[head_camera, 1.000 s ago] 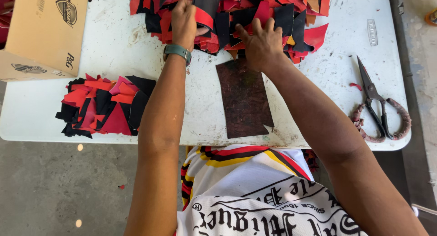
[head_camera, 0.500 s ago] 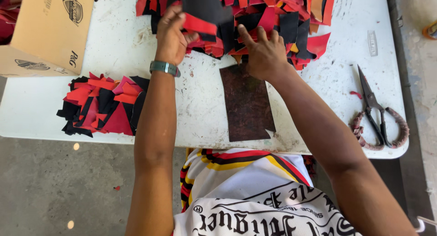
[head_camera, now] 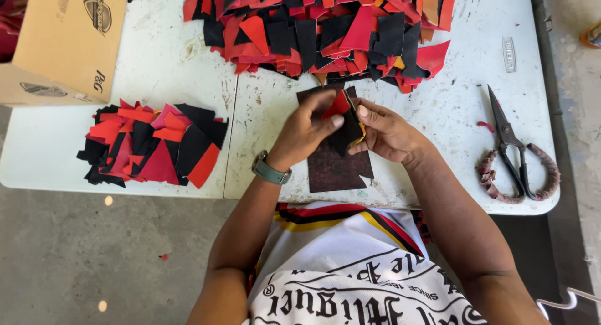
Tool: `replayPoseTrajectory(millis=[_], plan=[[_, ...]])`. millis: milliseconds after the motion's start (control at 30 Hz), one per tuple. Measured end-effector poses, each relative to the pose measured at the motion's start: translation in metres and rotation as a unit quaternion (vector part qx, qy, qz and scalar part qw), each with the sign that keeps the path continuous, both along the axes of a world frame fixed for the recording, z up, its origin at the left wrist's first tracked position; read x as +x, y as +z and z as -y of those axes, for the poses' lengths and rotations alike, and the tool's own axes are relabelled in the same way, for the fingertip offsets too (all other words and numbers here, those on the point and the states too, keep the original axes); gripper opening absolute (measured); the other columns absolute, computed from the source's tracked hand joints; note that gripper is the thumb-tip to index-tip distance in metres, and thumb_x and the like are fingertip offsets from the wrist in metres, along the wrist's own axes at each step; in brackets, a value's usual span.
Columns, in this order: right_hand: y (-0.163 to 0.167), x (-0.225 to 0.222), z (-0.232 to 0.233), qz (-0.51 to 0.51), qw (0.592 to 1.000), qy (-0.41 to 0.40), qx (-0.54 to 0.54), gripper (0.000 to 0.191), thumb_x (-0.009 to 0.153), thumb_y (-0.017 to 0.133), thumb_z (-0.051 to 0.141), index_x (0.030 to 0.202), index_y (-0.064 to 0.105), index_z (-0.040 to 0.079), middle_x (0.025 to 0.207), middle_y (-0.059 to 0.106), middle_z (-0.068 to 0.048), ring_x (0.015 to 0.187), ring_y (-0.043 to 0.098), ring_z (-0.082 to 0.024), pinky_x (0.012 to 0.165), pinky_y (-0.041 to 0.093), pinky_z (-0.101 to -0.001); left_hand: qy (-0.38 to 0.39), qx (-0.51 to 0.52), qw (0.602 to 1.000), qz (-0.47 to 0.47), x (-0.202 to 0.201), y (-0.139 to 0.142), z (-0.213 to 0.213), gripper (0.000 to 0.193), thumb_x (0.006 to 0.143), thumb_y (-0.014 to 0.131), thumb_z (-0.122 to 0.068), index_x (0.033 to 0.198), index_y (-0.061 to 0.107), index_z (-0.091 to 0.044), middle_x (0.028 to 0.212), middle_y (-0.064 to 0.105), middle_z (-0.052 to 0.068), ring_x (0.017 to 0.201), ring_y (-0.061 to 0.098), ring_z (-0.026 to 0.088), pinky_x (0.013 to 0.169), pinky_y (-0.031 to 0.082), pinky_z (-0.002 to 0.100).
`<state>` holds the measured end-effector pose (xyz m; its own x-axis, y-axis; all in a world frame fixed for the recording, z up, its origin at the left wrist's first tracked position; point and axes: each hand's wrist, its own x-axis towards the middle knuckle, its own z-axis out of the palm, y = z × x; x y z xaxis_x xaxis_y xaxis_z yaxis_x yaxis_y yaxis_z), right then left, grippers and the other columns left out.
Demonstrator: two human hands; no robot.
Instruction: The person aligns and folds small red, black, and yellow fabric pieces on a white table, using a dark rectangular template as a guide. They repeatedly pick up pieces, position them, fold edges, and place them into a pile, with scissors visible but not used.
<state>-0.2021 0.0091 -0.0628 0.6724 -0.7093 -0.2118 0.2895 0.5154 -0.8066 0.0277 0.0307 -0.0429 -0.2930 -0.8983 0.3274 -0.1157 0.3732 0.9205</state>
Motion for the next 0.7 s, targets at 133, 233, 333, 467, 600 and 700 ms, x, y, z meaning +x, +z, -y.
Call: replayPoseTrajectory(millis=[133, 233, 333, 467, 600, 700], plan=[[0.004, -0.002, 0.002, 0.014, 0.999, -0.012, -0.036, 0.071, 0.091, 0.075, 0.035, 0.149, 0.049, 0.002, 0.126, 0.068, -0.005, 0.107, 0.068, -0.014, 0.089, 0.059, -0.0316, -0.062, 0.103, 0.989, -0.085, 0.002, -0.021, -0.005, 0.053, 0.091, 0.08, -0.017, 0.134, 0.056, 0.004, 0.122, 0.069, 0.008, 0.112, 0.067, 0.016, 0.095, 0.056, 0.028], [0.004, -0.013, 0.006, -0.022, 0.997, -0.058, -0.05, 0.062, 0.085, 0.08, 0.021, 0.138, 0.056, 0.0, 0.121, 0.071, -0.008, 0.106, 0.071, -0.017, 0.092, 0.06, -0.0311, -0.059, 0.166, 0.98, -0.096, 0.012, -0.033, -0.008, 0.039, 0.088, 0.084, -0.011, 0.119, 0.067, 0.004, 0.107, 0.074, 0.006, 0.096, 0.066, 0.01, 0.085, 0.055, 0.025], [0.005, -0.034, 0.017, -0.08, 0.974, -0.12, -0.174, 0.038, 0.094, 0.08, 0.01, 0.126, 0.065, -0.006, 0.115, 0.073, -0.012, 0.102, 0.07, -0.018, 0.093, 0.059, -0.032, -0.046, 0.202, 0.972, -0.113, 0.017, -0.04, -0.012, 0.023, 0.088, 0.084, -0.009, 0.104, 0.072, 0.003, 0.093, 0.073, 0.002, 0.082, 0.063, 0.005, 0.075, 0.054, 0.022], [0.003, -0.049, 0.024, -0.105, 0.979, -0.117, -0.133, 0.028, 0.1, 0.074, 0.012, 0.122, 0.069, -0.005, 0.108, 0.075, -0.01, 0.099, 0.071, -0.017, 0.09, 0.059, -0.0306, -0.042, 0.207, 0.974, -0.083, 0.016, -0.042, -0.024, 0.019, 0.089, 0.084, -0.009, 0.097, 0.069, -0.001, 0.085, 0.069, -0.002, 0.074, 0.058, 0.002, 0.066, 0.048, 0.02], [0.01, -0.048, 0.02, -0.085, 0.991, -0.07, -0.077, 0.044, 0.098, 0.07, 0.017, 0.137, 0.063, -0.003, 0.114, 0.074, -0.013, 0.096, 0.073, -0.02, 0.083, 0.06, -0.0348, -0.01, 0.189, 0.981, -0.046, 0.011, -0.041, -0.039, 0.019, 0.09, 0.082, -0.01, 0.097, 0.067, -0.003, 0.083, 0.067, -0.003, 0.073, 0.056, 0.001, 0.064, 0.047, 0.019], [0.016, -0.039, 0.015, -0.071, 0.988, -0.036, -0.133, 0.061, 0.088, 0.074, 0.01, 0.144, 0.053, 0.001, 0.122, 0.071, -0.013, 0.106, 0.074, -0.019, 0.09, 0.062, -0.0362, 0.01, 0.198, 0.979, -0.038, 0.01, -0.041, -0.043, 0.019, 0.089, 0.08, -0.011, 0.1, 0.066, -0.004, 0.082, 0.069, -0.003, 0.072, 0.059, 0.002, 0.064, 0.05, 0.02]])
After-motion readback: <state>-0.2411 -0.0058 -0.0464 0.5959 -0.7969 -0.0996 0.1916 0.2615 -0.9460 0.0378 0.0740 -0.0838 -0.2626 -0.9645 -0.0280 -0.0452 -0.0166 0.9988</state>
